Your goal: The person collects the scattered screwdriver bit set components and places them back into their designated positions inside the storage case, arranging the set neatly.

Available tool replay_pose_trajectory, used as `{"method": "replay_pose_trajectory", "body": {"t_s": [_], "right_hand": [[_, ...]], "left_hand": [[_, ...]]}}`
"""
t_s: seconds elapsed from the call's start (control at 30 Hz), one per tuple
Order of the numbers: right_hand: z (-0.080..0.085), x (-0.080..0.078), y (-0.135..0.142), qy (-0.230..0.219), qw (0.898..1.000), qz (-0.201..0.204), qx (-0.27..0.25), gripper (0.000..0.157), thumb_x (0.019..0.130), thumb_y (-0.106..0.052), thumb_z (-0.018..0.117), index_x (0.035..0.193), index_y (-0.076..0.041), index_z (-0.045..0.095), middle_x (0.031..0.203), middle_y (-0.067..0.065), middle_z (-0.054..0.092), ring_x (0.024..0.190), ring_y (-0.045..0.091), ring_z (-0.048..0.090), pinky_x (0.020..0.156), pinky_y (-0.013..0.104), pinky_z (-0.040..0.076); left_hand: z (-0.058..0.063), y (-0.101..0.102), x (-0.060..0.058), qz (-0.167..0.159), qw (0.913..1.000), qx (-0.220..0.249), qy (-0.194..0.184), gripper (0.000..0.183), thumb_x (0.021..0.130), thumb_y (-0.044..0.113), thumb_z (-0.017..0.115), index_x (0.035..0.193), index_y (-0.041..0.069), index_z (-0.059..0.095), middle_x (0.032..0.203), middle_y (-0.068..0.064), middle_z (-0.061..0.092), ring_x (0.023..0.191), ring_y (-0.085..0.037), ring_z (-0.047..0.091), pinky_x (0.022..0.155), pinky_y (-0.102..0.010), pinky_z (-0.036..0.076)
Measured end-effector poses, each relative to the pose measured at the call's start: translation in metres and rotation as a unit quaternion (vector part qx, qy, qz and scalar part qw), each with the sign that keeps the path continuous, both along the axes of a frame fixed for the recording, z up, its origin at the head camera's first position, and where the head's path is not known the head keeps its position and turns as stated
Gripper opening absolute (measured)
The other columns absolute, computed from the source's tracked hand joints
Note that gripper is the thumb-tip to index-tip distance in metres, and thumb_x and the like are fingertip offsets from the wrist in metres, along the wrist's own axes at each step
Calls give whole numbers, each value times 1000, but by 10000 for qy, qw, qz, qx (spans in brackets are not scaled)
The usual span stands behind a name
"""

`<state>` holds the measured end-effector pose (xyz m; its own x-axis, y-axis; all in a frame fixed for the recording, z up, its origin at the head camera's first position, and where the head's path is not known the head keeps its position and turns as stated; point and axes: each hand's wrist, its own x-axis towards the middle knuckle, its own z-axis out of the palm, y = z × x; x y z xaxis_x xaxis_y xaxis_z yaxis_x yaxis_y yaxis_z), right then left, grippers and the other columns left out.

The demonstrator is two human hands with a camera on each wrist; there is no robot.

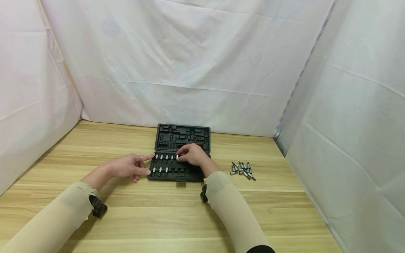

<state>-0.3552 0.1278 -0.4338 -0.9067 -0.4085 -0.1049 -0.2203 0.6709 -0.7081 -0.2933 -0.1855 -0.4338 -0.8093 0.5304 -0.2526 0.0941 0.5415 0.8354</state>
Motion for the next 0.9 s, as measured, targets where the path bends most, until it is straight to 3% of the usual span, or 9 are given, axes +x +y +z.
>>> {"method": "replay_pose_trajectory", "body": {"t_s": [0.2,0.37,0.53,0.67,0.77,0.9], "right_hand": [[-1,-1,1,25,9996,35,-292,22,104,-25,79,125,-19,82,116,3,78,101,18,72,92,40,65],[0,-5,2,346,9988,6,-333,22,104,-26,79,125,-20,82,117,3,77,100,18,71,88,39,64],[3,-9,0,731,9971,191,14,28,105,-28,78,132,-21,80,133,4,73,118,25,67,104,48,60],[3,-11,0,895,9937,200,639,37,103,-38,79,138,-27,78,148,5,64,136,33,52,123,61,40],[1,-12,-1,848,9918,148,945,41,102,-44,80,142,-33,75,154,6,58,143,38,43,126,68,30],[-2,-13,-2,715,9921,86,1030,44,101,-48,79,143,-37,74,155,5,57,145,38,43,126,67,28]], "left_hand": [[1,-1,0,-2,10000,-23,22,88,104,23,79,174,15,27,100,-14,59,74,-20,66,71,-36,68],[1,0,1,-7,10000,-18,-11,88,104,24,79,175,16,27,100,-14,59,75,-20,66,72,-36,68],[2,-3,1,16,10000,-42,33,88,103,23,79,175,16,27,99,-14,59,74,-20,65,72,-35,68],[1,-3,0,-39,9999,-71,75,88,103,25,79,175,16,27,99,-14,60,75,-20,66,72,-35,68],[0,-3,0,-67,9999,-57,79,88,104,24,79,175,14,27,99,-14,60,75,-21,66,72,-36,68],[0,-3,0,-40,10000,-32,28,88,104,23,79,175,15,27,99,-14,60,75,-20,66,72,-37,69]]}}
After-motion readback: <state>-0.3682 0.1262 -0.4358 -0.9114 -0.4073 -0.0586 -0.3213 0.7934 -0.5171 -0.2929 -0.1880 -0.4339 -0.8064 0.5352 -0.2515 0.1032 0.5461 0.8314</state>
